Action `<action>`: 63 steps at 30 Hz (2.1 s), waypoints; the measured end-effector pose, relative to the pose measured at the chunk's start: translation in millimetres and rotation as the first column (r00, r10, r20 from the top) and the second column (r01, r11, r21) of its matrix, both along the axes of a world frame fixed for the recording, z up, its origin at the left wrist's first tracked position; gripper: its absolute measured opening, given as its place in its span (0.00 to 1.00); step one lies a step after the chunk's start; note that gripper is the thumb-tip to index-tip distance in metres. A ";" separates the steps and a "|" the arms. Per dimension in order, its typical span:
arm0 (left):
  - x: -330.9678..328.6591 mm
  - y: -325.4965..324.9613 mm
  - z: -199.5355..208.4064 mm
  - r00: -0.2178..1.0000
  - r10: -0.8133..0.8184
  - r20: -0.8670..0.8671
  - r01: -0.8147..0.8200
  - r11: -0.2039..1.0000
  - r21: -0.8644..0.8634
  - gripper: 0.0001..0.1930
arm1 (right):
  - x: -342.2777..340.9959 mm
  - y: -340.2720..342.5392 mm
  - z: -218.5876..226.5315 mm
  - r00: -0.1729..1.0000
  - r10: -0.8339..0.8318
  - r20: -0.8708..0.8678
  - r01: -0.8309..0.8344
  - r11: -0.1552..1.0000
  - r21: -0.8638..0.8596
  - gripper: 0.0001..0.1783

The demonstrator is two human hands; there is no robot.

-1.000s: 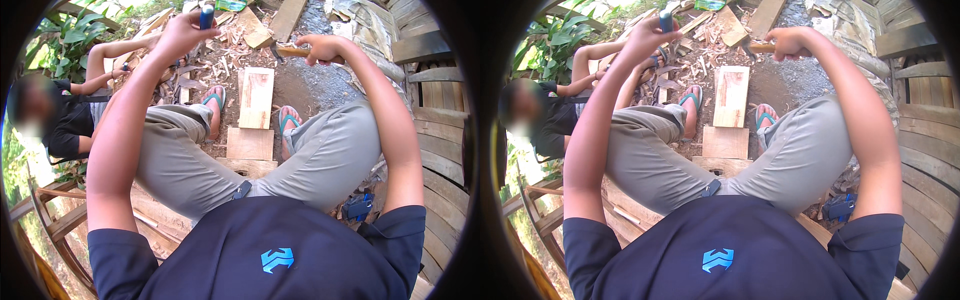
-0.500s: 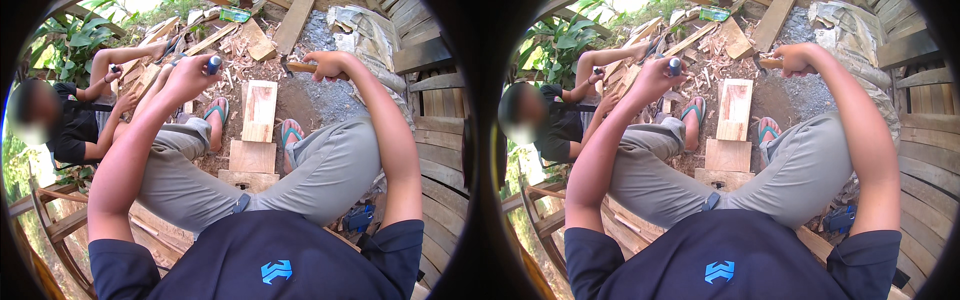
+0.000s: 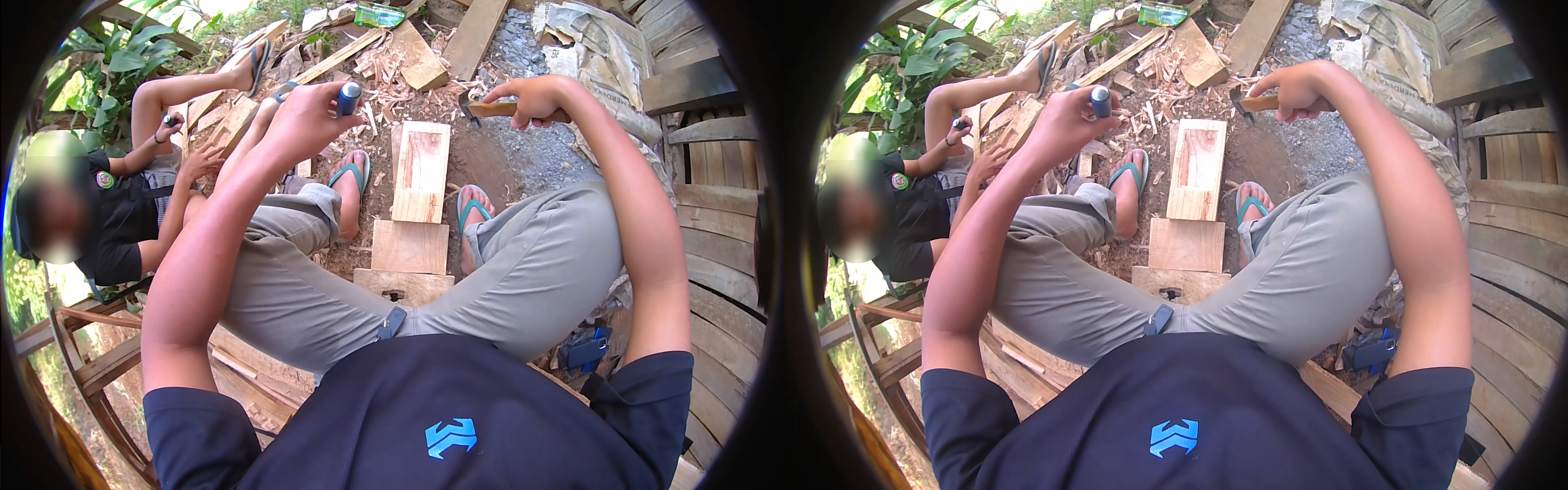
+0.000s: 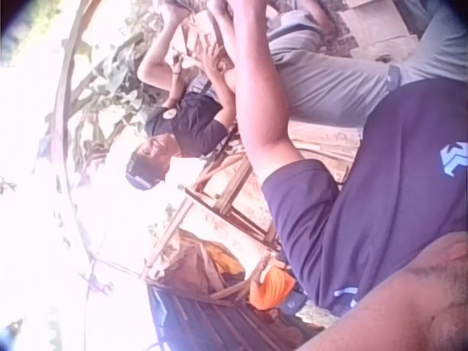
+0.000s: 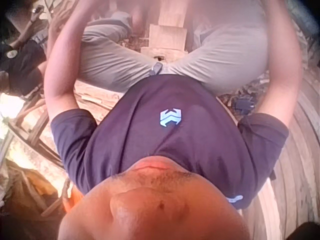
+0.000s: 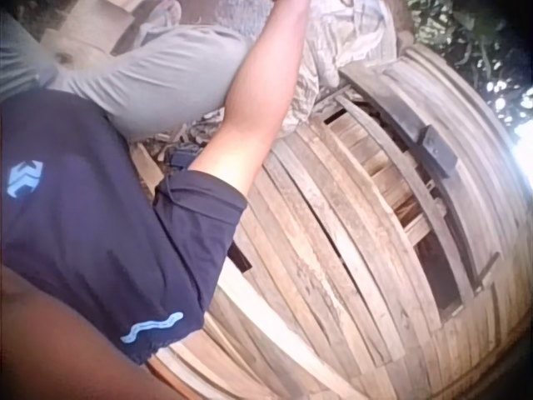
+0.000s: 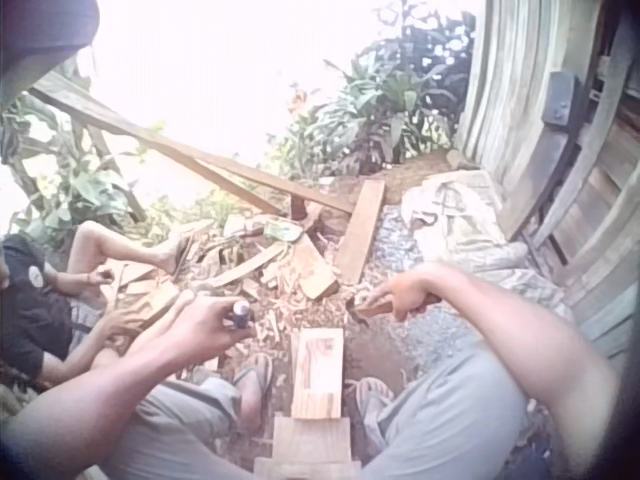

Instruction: The person carves a hollow section into a block of wood using a chisel and a hammer, then fits a second piece of wood into the carved slot.

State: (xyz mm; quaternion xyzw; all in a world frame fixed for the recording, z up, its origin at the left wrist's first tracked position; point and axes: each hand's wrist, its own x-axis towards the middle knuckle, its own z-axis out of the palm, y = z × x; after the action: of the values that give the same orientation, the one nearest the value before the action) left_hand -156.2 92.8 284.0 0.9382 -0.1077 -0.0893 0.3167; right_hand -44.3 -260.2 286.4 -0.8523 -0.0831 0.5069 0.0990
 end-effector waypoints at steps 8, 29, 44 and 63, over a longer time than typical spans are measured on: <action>-0.6 -0.9 -2.7 0.999 -0.008 0.049 0.007 1.000 0.016 0.15 | 2.1 -0.6 -0.6 1.000 0.006 0.015 -0.006 1.000 0.008 0.39; -9.5 -13.0 3.9 0.997 -0.036 0.065 0.033 0.998 0.046 0.15 | 0.8 -5.9 -3.6 0.999 -0.029 0.041 0.030 0.999 -0.014 0.40; -13.2 -13.3 2.0 0.991 -0.119 0.060 0.116 0.992 0.051 0.13 | -2.7 -2.8 -1.1 1.000 0.005 0.020 -0.004 1.000 -0.026 0.43; -15.4 -18.6 5.2 0.971 -0.238 0.037 0.237 0.971 0.027 0.17 | -4.5 12.4 -10.0 0.995 0.100 0.022 -0.099 0.993 -0.066 0.44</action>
State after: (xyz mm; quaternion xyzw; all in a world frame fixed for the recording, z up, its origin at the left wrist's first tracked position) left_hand -171.5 74.2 289.2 0.9237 -0.2244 -0.1090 0.2908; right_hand -48.8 -247.9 276.4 -0.8562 -0.1102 0.5028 0.0447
